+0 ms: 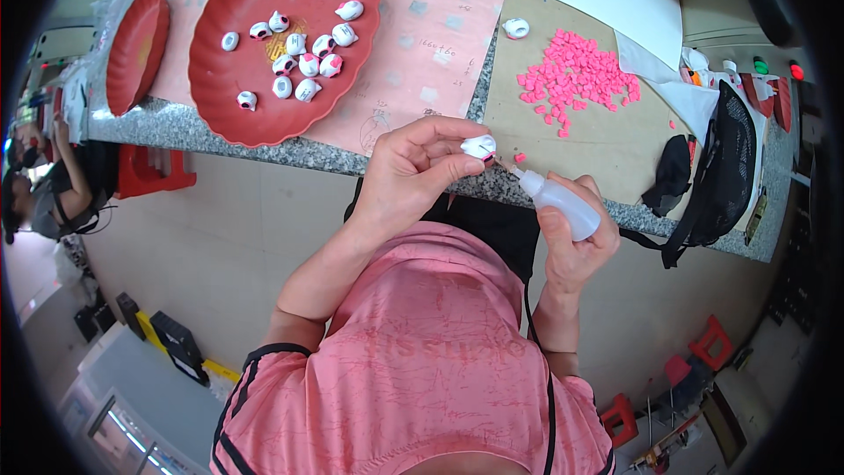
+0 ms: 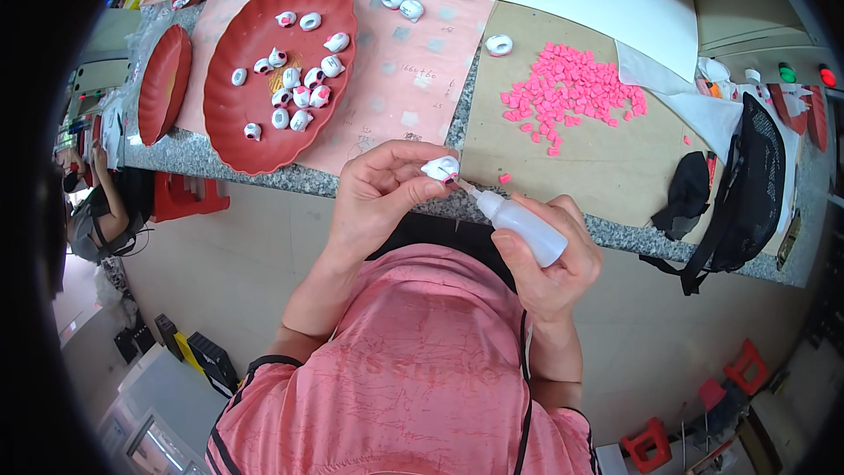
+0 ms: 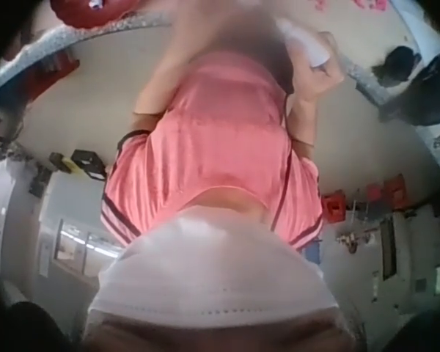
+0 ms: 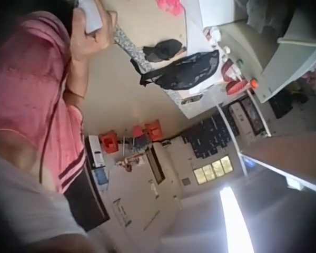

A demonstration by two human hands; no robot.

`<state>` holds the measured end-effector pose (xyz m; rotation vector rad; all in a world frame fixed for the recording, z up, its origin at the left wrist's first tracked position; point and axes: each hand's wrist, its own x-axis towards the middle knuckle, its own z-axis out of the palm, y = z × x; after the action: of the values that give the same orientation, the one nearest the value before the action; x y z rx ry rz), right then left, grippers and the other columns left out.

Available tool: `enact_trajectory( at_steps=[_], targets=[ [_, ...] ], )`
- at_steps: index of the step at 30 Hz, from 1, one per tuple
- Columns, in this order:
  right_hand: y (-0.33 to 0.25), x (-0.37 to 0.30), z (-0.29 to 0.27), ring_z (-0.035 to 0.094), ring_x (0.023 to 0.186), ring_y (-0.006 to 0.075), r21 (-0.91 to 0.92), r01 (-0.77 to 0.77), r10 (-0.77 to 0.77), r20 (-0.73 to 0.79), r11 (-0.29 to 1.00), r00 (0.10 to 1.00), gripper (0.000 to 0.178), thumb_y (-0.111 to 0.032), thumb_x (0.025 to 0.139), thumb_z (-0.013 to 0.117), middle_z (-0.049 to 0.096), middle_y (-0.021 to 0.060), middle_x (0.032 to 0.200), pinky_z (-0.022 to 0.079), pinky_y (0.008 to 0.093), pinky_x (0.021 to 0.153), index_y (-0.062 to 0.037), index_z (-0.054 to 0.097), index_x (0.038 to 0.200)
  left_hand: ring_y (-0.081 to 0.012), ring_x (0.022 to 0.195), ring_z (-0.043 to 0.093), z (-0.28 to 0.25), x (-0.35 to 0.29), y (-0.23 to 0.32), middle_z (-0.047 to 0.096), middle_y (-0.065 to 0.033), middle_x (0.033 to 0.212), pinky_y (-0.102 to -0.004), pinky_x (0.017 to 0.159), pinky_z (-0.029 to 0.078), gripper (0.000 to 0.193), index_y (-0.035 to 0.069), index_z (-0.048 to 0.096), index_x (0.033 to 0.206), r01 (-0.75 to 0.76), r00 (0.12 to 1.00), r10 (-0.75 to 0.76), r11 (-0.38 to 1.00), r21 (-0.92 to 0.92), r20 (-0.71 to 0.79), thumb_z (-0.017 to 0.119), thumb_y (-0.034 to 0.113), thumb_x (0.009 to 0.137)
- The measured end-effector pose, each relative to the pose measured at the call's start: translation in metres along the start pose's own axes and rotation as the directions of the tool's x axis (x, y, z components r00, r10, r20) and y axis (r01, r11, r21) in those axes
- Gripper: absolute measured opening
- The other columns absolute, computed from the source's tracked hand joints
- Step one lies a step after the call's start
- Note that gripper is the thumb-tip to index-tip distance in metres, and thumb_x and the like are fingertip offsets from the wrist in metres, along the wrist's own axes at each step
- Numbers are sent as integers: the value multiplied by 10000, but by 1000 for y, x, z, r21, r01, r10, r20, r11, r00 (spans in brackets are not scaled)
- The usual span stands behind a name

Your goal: Assembling small toy components by placing pieces into plastic housings and applying adhesive.

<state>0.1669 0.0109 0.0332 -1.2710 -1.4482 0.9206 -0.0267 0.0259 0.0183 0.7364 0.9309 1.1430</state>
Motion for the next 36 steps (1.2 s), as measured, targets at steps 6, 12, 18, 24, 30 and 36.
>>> enact_trajectory(
  at_steps=[6,12,18,24,30,36],
  targets=[
    [-1,-1,0,434,621,99,-24,-2,2,0,1000,1000,331,-161,718,726,508,37,703,322,216,548,79,642,930,-127,914,613,-1,0,-3,634,-83,988,-244,822,498,268,-33,565,1090,-12,1000,13,1000,20,-13,590,-65,826],
    [-1,-1,0,431,624,98,-23,-28,27,-25,999,999,319,-147,714,720,505,35,705,320,217,549,79,642,926,-153,924,615,-1,-2,-3,630,-112,1010,-260,827,507,270,-53,557,1089,-18,999,20,999,50,-29,585,-79,822],
    [-1,1,0,490,588,142,-42,10,-10,5,999,1000,313,-89,665,764,571,78,688,382,243,517,59,653,918,-161,920,618,-2,-1,-2,630,-125,1021,-261,817,512,275,-59,557,1090,-4,999,6,998,59,-42,586,-84,818],
    [-1,2,-1,488,588,143,-50,-1,2,20,999,1000,300,-80,673,754,575,79,683,379,243,515,65,652,916,-140,889,625,-1,0,-2,644,-103,994,-217,739,498,284,-42,568,1099,0,998,3,998,69,-55,602,-62,817],
    [0,2,0,445,604,112,-48,-16,15,-7,999,1000,289,-107,712,712,525,48,685,336,225,531,82,641,919,-128,872,628,-1,1,0,653,-88,972,-198,694,481,277,-29,575,1101,12,998,-6,995,101,-56,608,-33,825],
    [0,3,0,422,613,96,-45,-16,15,-23,999,1000,284,-111,730,689,496,32,684,315,214,539,89,635,924,-137,852,629,0,0,-2,644,-84,984,-227,720,503,275,-26,574,1115,34,998,-30,996,87,-54,599,-11,842]
  ],
)
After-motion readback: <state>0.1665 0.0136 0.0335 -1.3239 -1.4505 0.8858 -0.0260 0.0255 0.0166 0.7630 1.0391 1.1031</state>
